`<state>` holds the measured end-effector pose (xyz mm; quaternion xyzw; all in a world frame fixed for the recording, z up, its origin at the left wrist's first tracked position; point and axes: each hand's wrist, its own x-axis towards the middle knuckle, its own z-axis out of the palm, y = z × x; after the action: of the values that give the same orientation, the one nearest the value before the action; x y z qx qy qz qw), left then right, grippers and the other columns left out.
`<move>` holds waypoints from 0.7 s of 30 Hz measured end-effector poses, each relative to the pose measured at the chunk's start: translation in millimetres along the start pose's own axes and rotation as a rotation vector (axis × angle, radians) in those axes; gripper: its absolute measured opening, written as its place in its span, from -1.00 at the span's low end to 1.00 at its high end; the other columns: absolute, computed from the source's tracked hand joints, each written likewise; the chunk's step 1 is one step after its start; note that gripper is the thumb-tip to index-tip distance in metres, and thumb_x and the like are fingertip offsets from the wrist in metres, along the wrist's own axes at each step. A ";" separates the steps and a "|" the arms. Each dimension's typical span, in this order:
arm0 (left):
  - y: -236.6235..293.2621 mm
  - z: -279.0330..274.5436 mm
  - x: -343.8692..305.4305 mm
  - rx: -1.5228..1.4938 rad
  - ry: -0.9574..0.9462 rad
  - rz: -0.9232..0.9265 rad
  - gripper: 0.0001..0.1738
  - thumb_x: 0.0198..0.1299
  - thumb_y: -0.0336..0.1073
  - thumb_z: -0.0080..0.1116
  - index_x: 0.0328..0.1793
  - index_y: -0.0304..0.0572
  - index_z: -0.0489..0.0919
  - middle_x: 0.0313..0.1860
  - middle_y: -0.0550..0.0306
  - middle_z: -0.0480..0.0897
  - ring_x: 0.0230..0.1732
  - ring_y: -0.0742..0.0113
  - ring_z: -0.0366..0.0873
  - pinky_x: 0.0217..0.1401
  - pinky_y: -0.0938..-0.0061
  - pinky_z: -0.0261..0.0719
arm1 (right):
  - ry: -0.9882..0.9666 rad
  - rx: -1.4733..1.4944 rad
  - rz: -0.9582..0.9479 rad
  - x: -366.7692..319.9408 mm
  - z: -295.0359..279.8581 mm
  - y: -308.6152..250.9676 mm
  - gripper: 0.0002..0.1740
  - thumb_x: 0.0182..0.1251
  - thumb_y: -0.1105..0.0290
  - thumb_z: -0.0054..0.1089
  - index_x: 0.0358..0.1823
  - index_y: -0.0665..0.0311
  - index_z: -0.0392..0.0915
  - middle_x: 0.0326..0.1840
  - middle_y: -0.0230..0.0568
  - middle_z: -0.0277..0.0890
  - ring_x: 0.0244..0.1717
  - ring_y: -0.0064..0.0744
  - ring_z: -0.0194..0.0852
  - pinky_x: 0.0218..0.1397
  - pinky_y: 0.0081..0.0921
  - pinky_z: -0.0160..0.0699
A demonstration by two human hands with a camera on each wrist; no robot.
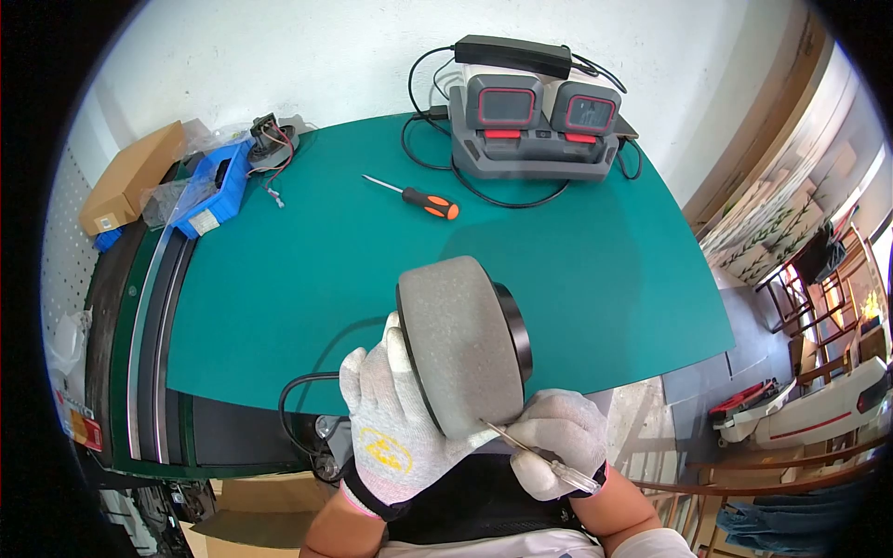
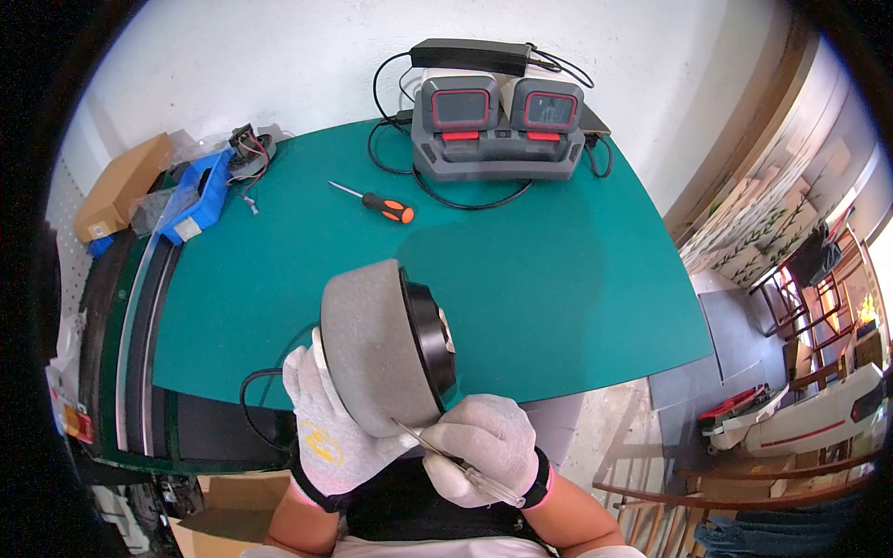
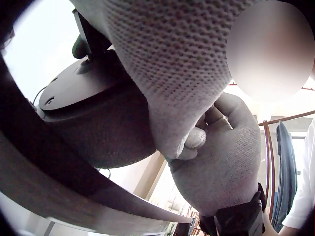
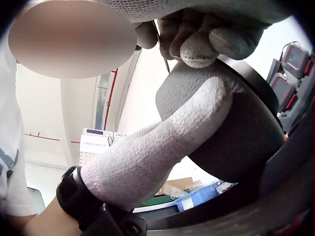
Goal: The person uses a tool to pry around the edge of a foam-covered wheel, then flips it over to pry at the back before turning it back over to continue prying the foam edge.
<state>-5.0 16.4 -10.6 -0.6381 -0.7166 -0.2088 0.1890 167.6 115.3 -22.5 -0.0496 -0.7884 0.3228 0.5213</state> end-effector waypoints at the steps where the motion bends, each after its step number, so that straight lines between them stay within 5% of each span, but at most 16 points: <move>1: -0.2 -0.3 0.3 0.000 0.000 0.001 0.51 -0.02 0.66 0.19 0.53 -0.77 0.08 0.36 -0.48 0.36 0.21 -0.22 0.44 0.37 -0.17 0.16 | 0.001 -0.001 0.000 -0.1 0.0 0.1 -0.77 -0.12 0.55 0.37 -0.32 0.28 0.69 -0.50 -0.26 0.53 -0.61 -0.25 0.53 -0.54 -0.37 0.47; 21: 0.3 -1.2 3.5 -0.009 0.019 -0.007 0.51 -0.03 0.67 0.19 0.54 -0.75 0.09 0.22 -0.39 0.42 0.10 -0.17 0.44 0.32 -0.12 0.19 | -0.010 -0.032 0.036 2.5 1.0 -2.3 -0.74 -0.10 0.57 0.42 -0.29 0.24 0.71 -0.49 -0.29 0.52 -0.59 -0.27 0.53 -0.53 -0.36 0.45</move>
<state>-5.1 18.7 -7.7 -0.6344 -0.7160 -0.2188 0.1922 166.3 114.1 -19.5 -0.0705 -0.7951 0.3197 0.5105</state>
